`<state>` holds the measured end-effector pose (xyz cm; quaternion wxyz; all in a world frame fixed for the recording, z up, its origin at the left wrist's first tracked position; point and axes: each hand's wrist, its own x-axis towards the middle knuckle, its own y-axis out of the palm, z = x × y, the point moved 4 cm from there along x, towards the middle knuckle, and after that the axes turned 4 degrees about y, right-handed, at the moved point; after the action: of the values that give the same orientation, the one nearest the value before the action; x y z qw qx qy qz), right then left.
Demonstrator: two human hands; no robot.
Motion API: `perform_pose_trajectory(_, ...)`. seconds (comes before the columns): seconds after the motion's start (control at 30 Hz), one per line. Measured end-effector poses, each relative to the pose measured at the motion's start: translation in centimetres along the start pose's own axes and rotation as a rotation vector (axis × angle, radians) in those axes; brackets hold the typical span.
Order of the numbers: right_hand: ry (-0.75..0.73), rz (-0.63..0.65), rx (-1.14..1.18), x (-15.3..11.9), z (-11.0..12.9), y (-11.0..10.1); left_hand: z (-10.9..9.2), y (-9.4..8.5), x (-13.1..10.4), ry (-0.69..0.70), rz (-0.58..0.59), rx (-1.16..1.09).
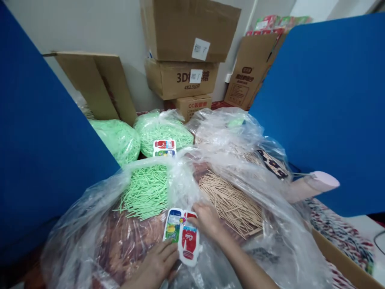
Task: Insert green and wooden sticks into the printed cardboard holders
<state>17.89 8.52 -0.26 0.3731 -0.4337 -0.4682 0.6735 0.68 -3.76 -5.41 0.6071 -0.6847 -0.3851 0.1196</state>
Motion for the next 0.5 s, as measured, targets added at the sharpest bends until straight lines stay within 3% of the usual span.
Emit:
perform_pose_trajectory(0.1, -0.061, -0.055, -0.136, -0.1, 0.7, 0.1, 0.1, 0.2, 0.3, -0.019, 0.016, -0.047)
perform_pose_trajectory(0.3, -0.107, -0.080, -0.294, -0.6, 1.6, -0.5, 0.6, -3.1, 1.2, -0.079, 0.108, -0.233)
perform_pose_trajectory(0.43, -0.087, -0.101, -0.162, -1.2, 1.4, -2.1, 1.6, -3.7, 0.6, -0.139, 0.005, -0.360)
perform_pose_trajectory(0.5, -0.062, -0.122, 0.055, -1.6, 1.6, -3.4, 2.3, -3.8, 0.5, -0.286, -0.105, -0.419)
